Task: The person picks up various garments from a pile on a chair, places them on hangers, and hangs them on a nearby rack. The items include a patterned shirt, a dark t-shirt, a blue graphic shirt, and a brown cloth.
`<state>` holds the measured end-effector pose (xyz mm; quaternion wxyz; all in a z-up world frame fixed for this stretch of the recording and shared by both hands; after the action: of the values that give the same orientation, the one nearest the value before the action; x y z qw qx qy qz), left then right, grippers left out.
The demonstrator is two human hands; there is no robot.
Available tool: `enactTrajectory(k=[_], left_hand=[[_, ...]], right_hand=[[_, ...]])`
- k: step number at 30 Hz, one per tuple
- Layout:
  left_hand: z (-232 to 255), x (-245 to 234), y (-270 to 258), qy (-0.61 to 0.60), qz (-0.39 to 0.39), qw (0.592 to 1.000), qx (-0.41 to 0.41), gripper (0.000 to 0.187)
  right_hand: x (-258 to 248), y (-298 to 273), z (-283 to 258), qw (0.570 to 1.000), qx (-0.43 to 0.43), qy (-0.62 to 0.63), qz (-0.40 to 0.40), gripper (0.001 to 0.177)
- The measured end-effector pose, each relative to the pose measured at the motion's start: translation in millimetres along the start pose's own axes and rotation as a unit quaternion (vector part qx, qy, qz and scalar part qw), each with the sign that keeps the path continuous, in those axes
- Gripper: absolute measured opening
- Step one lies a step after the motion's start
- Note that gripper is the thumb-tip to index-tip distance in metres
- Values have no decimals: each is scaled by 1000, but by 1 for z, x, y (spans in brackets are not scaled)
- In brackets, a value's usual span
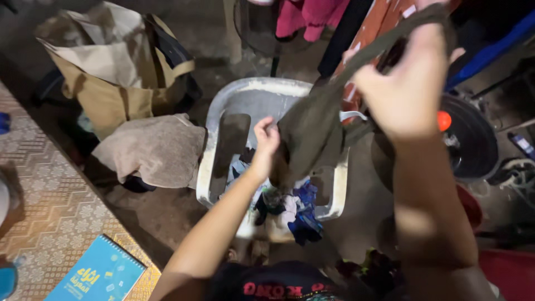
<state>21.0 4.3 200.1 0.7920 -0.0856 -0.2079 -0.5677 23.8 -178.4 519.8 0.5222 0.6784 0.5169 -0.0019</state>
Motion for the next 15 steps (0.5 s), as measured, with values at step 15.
enactTrajectory(k=[15], left_hand=[[217, -48, -67, 316, 15, 936, 153, 53]], right_hand=[[24, -10, -96, 967, -174, -142, -118, 71]])
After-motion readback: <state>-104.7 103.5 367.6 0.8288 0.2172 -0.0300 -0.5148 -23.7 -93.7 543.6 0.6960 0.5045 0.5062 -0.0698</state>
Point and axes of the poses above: each hand's wrist, its own y-axis towards the middle knuckle, its own x-axis out of the palm, z = x × y, the point moved 4 cm from there along y, towards the middle knuckle, and after that the axes turned 8 degrees about z, right-handed, at the moved point
